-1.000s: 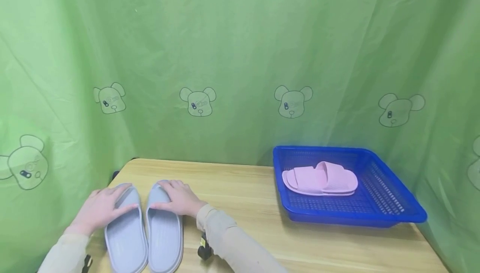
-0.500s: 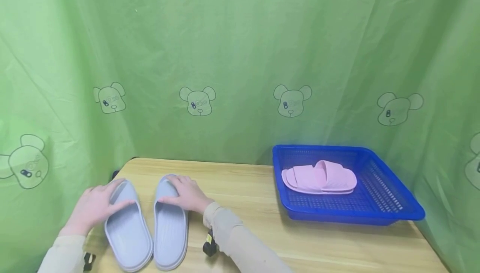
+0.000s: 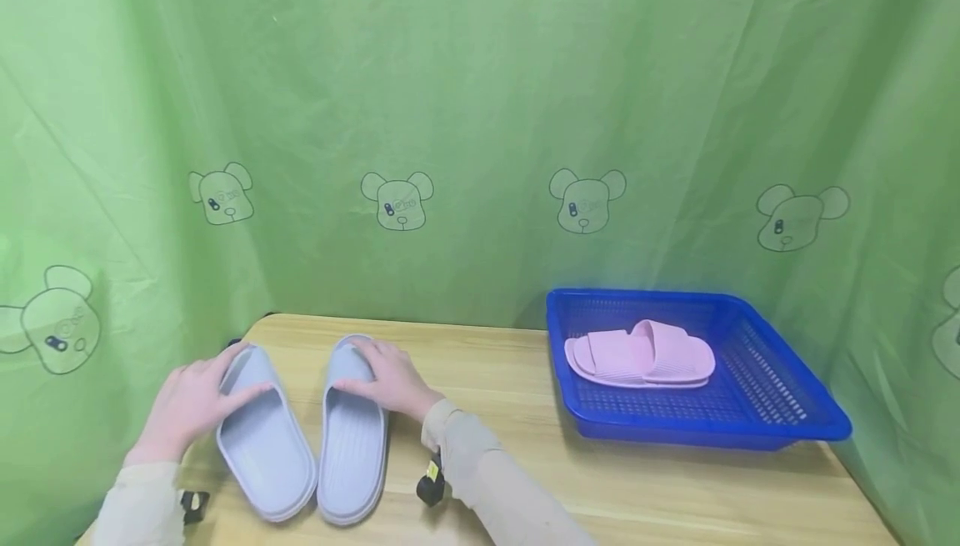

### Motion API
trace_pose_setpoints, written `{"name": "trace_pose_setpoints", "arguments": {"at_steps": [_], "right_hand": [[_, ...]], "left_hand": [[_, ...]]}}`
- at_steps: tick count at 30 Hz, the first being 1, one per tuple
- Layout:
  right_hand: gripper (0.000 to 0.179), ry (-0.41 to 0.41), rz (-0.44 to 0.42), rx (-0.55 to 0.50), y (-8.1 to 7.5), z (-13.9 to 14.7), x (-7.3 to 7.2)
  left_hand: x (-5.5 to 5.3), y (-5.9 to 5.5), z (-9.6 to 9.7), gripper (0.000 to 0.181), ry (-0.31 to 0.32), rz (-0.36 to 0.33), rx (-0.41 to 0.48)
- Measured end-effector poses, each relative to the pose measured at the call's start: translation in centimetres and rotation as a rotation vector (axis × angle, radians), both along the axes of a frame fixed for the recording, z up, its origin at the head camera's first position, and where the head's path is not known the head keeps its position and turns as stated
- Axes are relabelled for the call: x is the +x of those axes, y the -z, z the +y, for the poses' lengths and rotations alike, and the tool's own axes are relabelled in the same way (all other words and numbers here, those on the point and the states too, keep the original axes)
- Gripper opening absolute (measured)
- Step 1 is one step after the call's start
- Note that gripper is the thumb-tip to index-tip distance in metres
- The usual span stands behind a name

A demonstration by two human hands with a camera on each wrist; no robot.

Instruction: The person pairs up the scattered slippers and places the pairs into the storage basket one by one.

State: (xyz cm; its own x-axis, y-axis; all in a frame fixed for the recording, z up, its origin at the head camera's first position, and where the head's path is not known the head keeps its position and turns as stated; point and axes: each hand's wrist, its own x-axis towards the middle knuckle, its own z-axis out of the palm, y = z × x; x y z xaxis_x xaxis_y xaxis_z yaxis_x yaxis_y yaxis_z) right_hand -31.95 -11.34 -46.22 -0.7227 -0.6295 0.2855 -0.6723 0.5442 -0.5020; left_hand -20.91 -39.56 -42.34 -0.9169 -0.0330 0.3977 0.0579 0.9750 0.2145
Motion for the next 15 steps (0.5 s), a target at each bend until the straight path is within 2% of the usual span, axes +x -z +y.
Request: {"name": "trace_pose_setpoints", "arguments": {"at_steps": [6, 15], "right_hand": [[0.078, 0.047, -0.021, -0.044, -0.2, 0.8, -0.3], [0.080, 0.101, -0.012, -0.081, -0.5, 2.2, -0.5]], "left_hand": [[-0.4, -0.3, 0.3, 0.083, -0.011, 0.012, 0.019], [-1.0, 0.2, 0.7, 0.079, -0.019, 0.070, 0.050]]}}
